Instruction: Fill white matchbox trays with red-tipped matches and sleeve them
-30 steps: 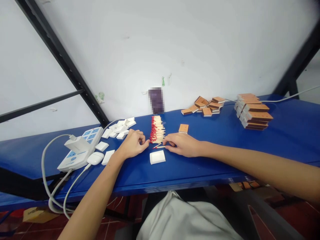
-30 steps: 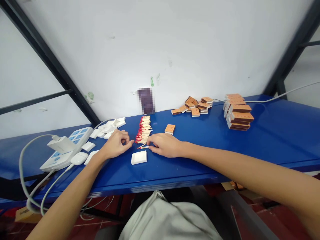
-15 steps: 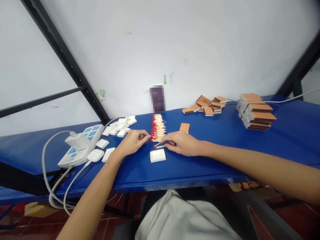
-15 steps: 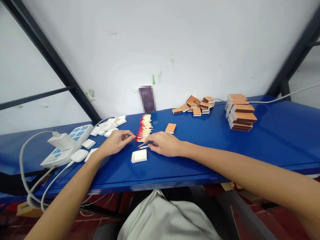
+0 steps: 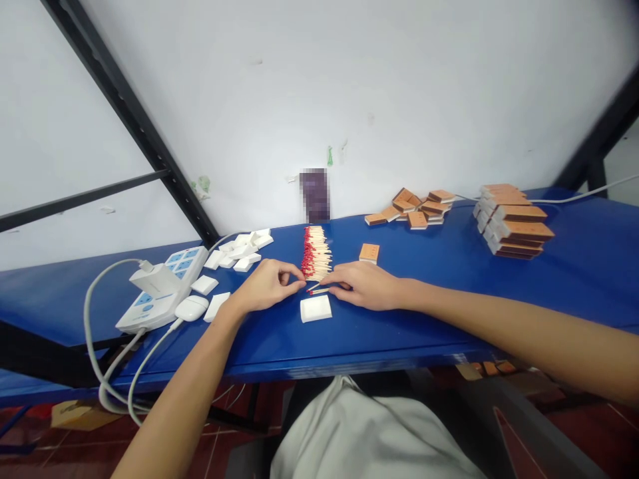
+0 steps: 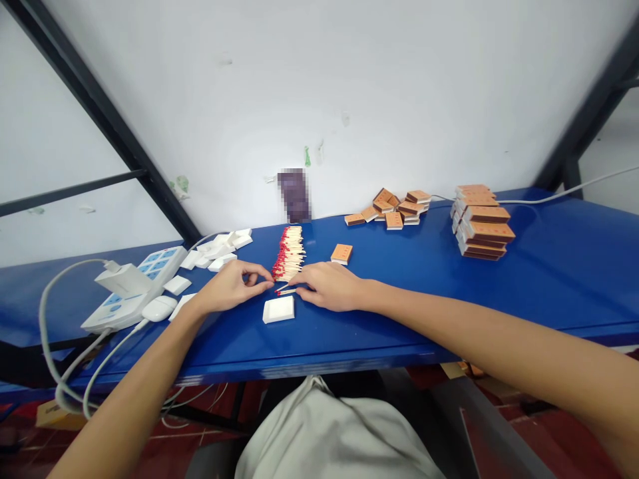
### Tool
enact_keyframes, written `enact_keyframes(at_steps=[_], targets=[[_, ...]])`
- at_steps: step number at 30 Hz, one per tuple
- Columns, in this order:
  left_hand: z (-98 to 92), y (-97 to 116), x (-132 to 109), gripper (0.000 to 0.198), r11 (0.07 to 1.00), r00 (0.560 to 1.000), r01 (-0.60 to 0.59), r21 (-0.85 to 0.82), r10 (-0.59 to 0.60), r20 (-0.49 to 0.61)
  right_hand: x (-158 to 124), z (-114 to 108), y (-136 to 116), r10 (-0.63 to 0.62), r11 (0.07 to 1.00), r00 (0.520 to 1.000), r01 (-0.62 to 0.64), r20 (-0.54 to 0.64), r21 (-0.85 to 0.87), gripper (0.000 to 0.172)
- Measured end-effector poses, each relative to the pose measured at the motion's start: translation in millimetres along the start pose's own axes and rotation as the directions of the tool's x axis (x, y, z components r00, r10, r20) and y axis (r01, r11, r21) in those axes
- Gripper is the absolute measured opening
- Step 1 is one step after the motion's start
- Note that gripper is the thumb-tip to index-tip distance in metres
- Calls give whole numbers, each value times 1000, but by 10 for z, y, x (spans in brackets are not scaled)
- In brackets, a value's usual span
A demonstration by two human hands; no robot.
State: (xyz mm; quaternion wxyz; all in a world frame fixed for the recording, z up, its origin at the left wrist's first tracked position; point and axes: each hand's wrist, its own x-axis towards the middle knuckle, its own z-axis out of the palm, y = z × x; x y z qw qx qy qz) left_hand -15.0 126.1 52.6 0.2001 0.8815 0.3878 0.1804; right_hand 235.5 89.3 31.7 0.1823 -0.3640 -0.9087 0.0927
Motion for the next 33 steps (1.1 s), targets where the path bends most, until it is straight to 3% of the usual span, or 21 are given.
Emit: enact_keyframes(at_steps=[6, 14, 19, 25, 33], targets=[[32, 67, -4, 26, 994, 997, 29, -108, -21, 75, 4, 13, 14, -3, 1000, 1000, 3, -11, 7, 32], [73, 31, 6, 25, 995, 989, 42, -95, -28, 147, 1, -3, -1, 12, 1000, 1000, -12, 2, 12, 31], [95, 50, 9, 24, 995, 990, 10, -95, 3, 139, 7, 4, 10, 7, 1000, 1000, -7, -4, -1, 30], [89, -17, 13, 17, 999, 999, -44, 27, 44, -4, 2, -16, -5, 34, 999, 999, -34, -2, 31, 23], [84, -25, 12, 12, 993, 997, -71, 97, 70, 11, -8, -26, 11, 40, 997, 999, -39, -29, 59, 19]])
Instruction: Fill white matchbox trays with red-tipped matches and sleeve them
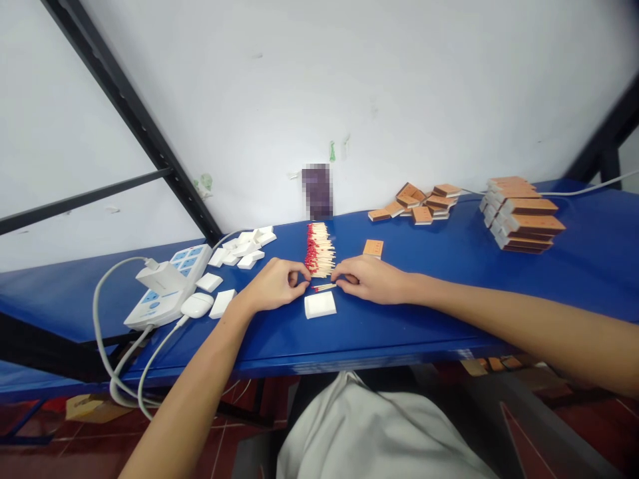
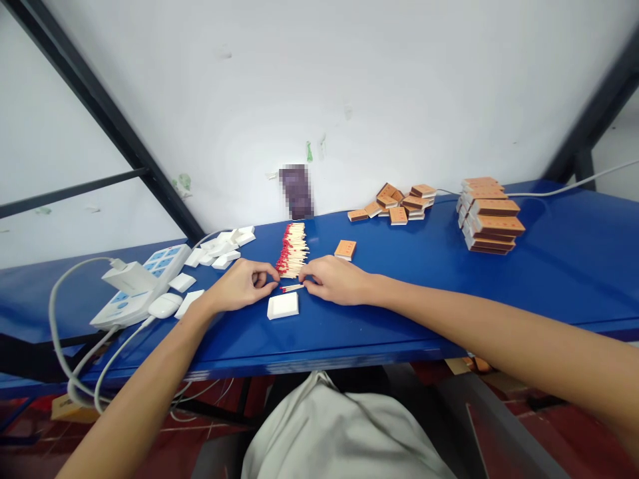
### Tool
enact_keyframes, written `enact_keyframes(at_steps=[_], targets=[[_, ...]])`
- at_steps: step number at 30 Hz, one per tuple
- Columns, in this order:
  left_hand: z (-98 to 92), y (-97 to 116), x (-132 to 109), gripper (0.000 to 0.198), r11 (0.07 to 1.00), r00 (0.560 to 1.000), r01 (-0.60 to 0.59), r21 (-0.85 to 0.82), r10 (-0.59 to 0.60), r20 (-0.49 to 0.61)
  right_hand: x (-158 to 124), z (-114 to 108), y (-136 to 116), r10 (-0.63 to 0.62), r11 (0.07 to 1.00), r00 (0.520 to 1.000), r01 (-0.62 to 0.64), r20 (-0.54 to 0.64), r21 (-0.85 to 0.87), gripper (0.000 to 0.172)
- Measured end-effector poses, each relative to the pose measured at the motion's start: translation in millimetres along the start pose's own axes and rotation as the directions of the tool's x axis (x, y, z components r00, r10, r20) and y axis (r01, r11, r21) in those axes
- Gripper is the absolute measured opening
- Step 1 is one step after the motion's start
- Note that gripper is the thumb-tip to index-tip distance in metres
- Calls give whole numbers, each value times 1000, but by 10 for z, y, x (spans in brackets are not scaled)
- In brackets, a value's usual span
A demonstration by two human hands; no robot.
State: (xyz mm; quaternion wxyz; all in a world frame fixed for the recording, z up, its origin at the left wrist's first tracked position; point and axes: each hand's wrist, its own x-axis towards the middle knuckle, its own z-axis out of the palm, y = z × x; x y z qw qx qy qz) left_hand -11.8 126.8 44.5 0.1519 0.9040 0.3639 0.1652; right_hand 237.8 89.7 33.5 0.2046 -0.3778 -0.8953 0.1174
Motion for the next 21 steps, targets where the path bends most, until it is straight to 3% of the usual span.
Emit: enact_keyframes(at_steps=[5, 14, 17, 21], targets=[[21, 25, 11, 12, 1000, 1000, -9, -5, 9, 7, 25, 8, -27, 63, 998, 998, -63, 7, 12, 19], [40, 22, 15, 13, 999, 1000, -21, 32, 22, -19, 17, 24, -29, 47, 999, 998, -46, -36, 22, 20], [19, -3, 12, 13, 997, 999, -12, 74, 16, -45, -20, -7, -69, -19, 997, 999, 22, -41, 69, 23], [-18, -36, 6, 13, 991, 998, 10, 136, -1, -69, -68, -50, -146, -148, 986, 987, 142, 69, 91, 33]])
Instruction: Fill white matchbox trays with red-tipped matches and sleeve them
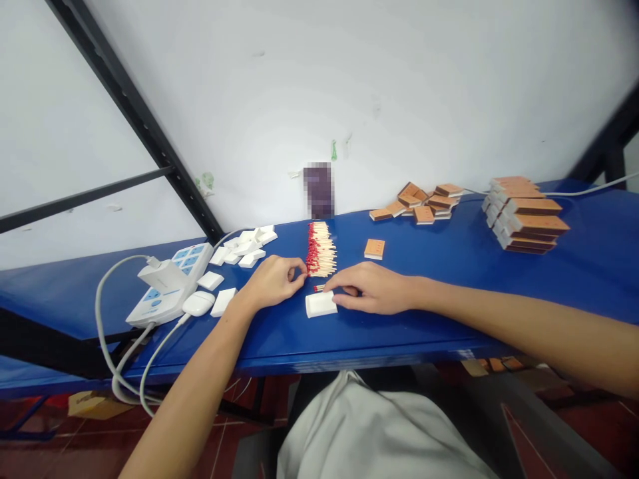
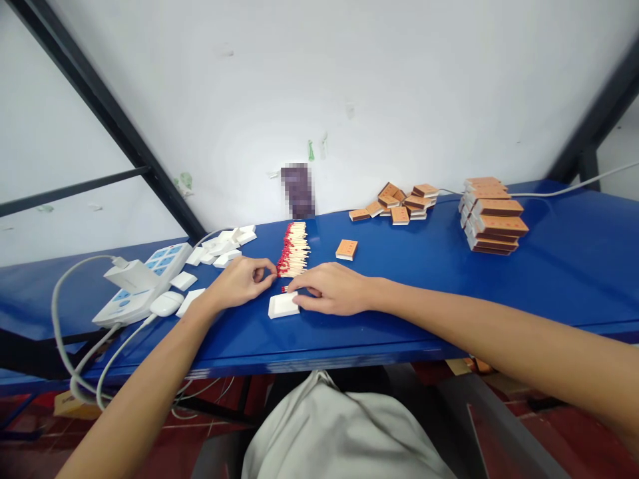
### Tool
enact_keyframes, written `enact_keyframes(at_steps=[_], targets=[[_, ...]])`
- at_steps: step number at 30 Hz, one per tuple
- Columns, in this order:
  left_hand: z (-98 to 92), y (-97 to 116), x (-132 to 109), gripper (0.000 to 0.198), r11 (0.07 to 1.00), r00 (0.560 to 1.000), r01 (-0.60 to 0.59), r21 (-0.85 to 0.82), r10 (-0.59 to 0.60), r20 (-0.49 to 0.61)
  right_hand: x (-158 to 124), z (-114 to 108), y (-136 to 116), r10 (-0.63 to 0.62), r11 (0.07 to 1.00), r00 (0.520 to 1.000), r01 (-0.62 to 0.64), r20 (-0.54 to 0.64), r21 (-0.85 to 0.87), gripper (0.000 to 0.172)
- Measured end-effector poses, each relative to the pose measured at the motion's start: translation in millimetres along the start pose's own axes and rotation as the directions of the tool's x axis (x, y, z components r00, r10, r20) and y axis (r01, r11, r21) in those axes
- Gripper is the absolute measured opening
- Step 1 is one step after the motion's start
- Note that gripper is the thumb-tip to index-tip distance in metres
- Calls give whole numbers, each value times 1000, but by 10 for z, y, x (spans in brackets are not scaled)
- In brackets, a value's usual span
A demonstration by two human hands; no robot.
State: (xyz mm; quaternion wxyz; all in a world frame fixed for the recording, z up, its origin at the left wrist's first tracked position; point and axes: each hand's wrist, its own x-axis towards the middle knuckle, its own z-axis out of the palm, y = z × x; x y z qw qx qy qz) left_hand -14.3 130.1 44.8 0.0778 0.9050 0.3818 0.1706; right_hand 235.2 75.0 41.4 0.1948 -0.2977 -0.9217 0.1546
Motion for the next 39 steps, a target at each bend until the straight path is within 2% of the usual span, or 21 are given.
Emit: enact_keyframes(at_steps=[5, 10, 16, 23, 26, 32, 39], targets=[[-29, -15, -9, 12, 999, 1000, 22, 43, -22, -9, -10, 2, -36, 11, 999, 999, -10, 45, -37, 46], [-30, 7, -9, 12, 999, 1000, 17, 50, -17, -12, -2, 2, -23, 19, 999, 999, -18, 46, -29, 41], [-9, 15, -2, 12, 999, 1000, 8, 45, -8, -9, 13, -16, -48, 69, 998, 996, -69, 62, -1, 42], [25, -16, -6, 13, 1000, 1000, -4, 28, 5, -12, -37, -57, -24, 14, 1000, 995, -16, 99, 17, 40], [23, -14, -7, 13, 1000, 1000, -9, 20, 9, -15, -49, -64, 10, -10, 998, 998, 6, 68, 60, 39], [13, -1, -9, 11, 1000, 1000, -16, 6, 16, -11, -10, -6, 132, 127, 992, 989, -128, -79, -19, 29], [32, -22, -5, 14, 1000, 1000, -11, 1, 11, -15, -4, 39, 182, 65, 995, 996, -69, -56, -77, 35]])
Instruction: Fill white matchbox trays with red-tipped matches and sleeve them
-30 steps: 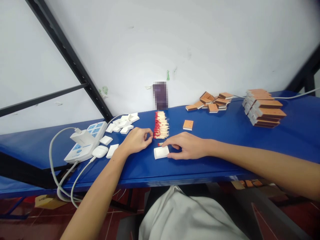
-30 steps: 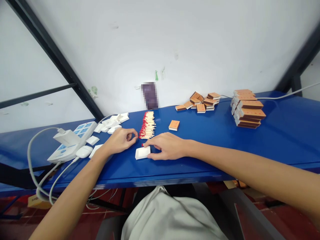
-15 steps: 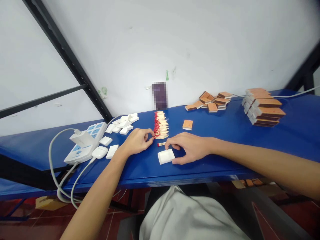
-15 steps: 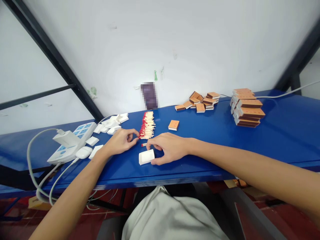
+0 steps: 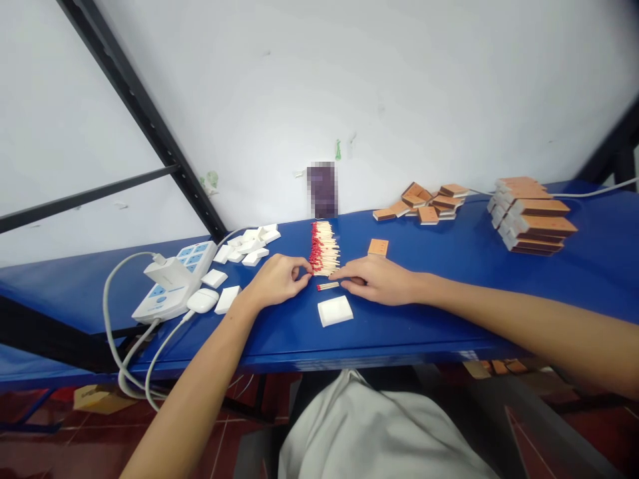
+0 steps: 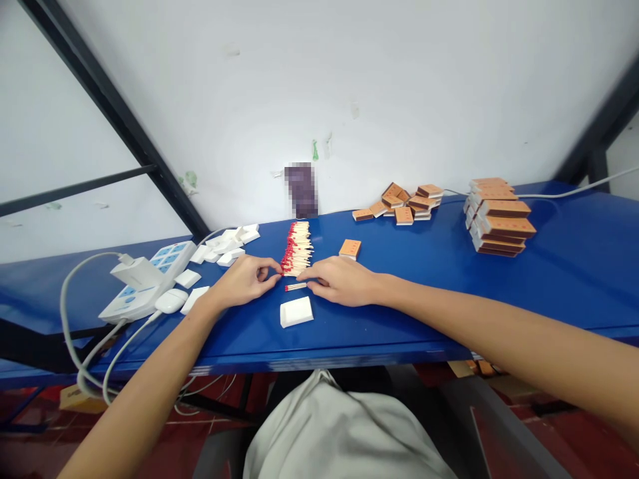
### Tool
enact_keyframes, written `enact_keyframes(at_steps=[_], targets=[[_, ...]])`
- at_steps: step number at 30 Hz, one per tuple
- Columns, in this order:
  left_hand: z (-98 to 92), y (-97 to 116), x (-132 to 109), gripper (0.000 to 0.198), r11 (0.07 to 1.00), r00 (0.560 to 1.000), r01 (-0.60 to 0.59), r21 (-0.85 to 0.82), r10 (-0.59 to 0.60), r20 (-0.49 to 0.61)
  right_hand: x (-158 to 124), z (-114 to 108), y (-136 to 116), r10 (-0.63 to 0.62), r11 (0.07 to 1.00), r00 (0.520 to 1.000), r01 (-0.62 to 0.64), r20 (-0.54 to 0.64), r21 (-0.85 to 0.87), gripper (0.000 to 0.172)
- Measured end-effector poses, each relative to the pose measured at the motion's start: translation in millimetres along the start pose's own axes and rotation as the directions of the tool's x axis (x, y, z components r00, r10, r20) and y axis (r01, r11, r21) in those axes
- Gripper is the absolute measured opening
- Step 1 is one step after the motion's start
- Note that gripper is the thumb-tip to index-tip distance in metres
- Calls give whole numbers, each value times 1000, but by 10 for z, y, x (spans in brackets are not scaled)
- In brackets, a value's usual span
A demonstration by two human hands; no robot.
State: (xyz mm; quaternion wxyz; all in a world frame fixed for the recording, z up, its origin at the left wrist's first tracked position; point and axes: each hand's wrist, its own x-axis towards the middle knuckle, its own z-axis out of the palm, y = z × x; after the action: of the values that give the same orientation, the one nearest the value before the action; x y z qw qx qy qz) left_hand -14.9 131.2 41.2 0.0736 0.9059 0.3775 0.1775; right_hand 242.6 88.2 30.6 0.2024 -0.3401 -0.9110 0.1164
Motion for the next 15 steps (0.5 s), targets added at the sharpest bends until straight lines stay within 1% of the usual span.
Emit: enact_keyframes(at_steps=[5, 15], targets=[[7, -11, 0, 15, 1000, 1000, -2, -2, 2, 2, 0, -24, -24, -6, 999, 999, 8, 46, -47, 34], [5, 14, 2, 11, 1000, 1000, -16, -16, 16, 14, 2, -38, -31, 0, 999, 999, 2, 48, -39, 32]])
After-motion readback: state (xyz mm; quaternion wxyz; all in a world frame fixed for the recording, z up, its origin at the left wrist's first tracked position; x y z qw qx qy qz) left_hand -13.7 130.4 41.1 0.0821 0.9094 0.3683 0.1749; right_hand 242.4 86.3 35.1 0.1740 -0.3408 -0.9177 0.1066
